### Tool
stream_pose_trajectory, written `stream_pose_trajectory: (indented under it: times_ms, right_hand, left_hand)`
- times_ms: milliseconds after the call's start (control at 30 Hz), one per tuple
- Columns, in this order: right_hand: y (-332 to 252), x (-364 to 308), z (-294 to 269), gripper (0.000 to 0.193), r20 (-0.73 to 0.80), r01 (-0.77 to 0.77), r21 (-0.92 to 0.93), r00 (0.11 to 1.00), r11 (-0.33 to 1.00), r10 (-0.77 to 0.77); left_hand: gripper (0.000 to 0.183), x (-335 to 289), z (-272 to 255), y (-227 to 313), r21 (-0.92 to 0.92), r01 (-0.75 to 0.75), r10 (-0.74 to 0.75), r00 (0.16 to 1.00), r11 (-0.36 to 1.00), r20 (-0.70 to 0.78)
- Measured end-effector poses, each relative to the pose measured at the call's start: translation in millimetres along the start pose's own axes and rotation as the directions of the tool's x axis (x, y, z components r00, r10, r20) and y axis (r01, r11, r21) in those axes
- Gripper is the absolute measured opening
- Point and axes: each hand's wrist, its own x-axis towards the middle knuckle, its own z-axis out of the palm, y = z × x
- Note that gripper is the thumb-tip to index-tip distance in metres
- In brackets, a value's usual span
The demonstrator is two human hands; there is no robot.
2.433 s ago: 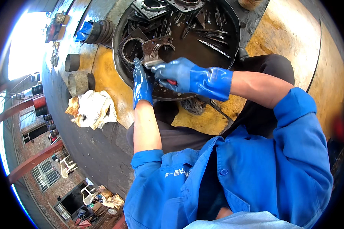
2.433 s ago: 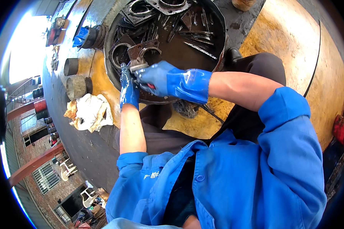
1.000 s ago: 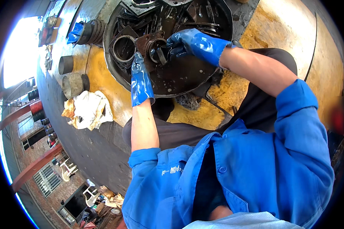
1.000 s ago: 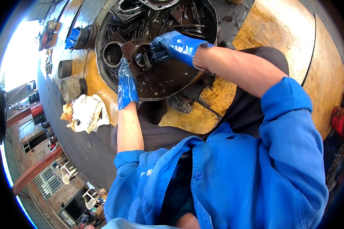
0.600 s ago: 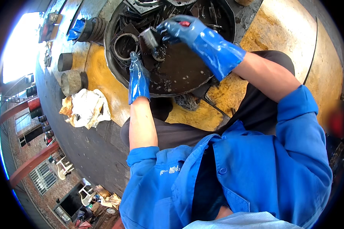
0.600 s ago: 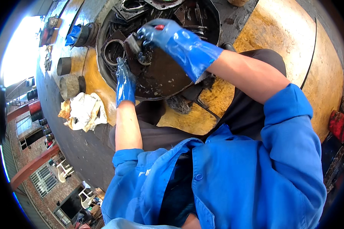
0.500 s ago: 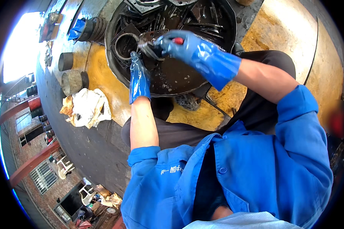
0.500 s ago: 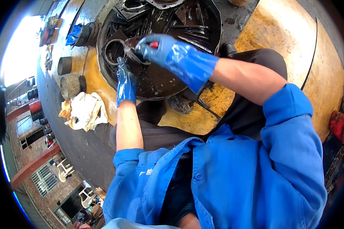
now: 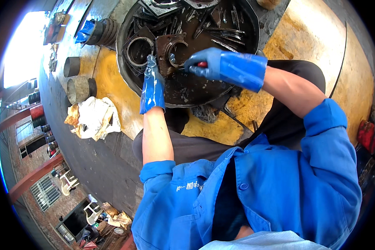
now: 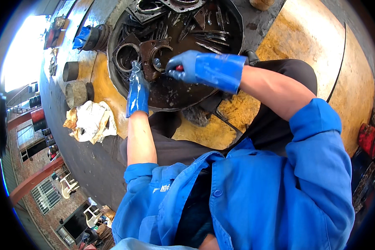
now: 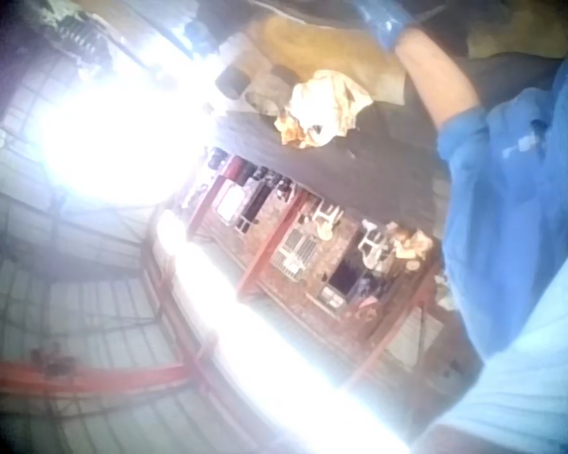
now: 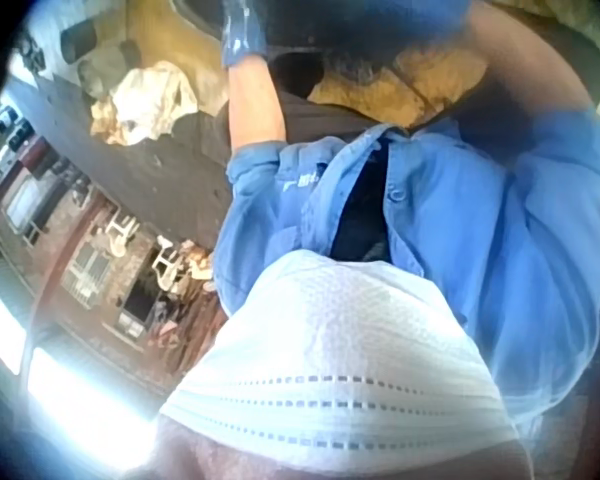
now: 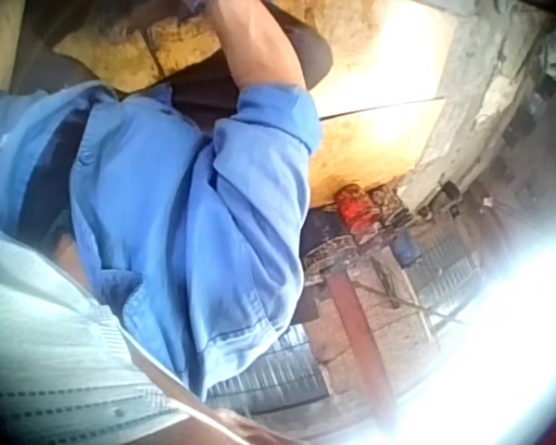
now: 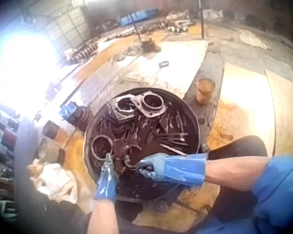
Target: The person cleans a metal component using a brush inside a basin of dark fluid, lifting and scrubbing various surfaces of the part.
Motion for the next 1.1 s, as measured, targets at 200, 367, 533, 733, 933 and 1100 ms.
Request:
stream_pose_trajectory:
  times_ms: [200,367,533,733,933,1100]
  right_hand:
    - [-1,6,-71,0.027,-0.109,-0.134,0.059,0.984,0.989,0.139]
    - [12,21,-95,0.036,-0.421,0.072,0.378,0.901,0.923,0.102]
    - [-1,43,-92,0.032,-0.295,0.148,0.834,0.934,0.532,0.202]
    - [16,40,-91,0.028,-0.164,-0.003,0.869,0.941,0.495,0.295]
    - [42,37,-96,0.031,-0.148,-0.006,0.883,0.945,0.470,0.291]
    - [33,31,-112,0.029,-0.178,-0.026,0.811,0.940,0.584,0.290]
  left_hand:
    - [0.046,-6,6,2,0.135,-0.110,0.100,0.992,0.985,0.075]
    - [0.039,-36,29,16,0.471,-0.171,0.181,0.983,0.865,0.025]
    - [0.029,-12,7,-9,0.325,-0.206,0.176,0.977,0.923,0.120]
    - [0.028,2,-1,-20,0.390,-0.345,0.285,0.936,0.854,0.205]
    - [0.032,2,-14,-14,0.277,-0.426,0.388,0.903,0.861,0.183]
    - [0.043,2,-38,-2,-0.007,-0.242,0.242,0.968,0.970,0.059]
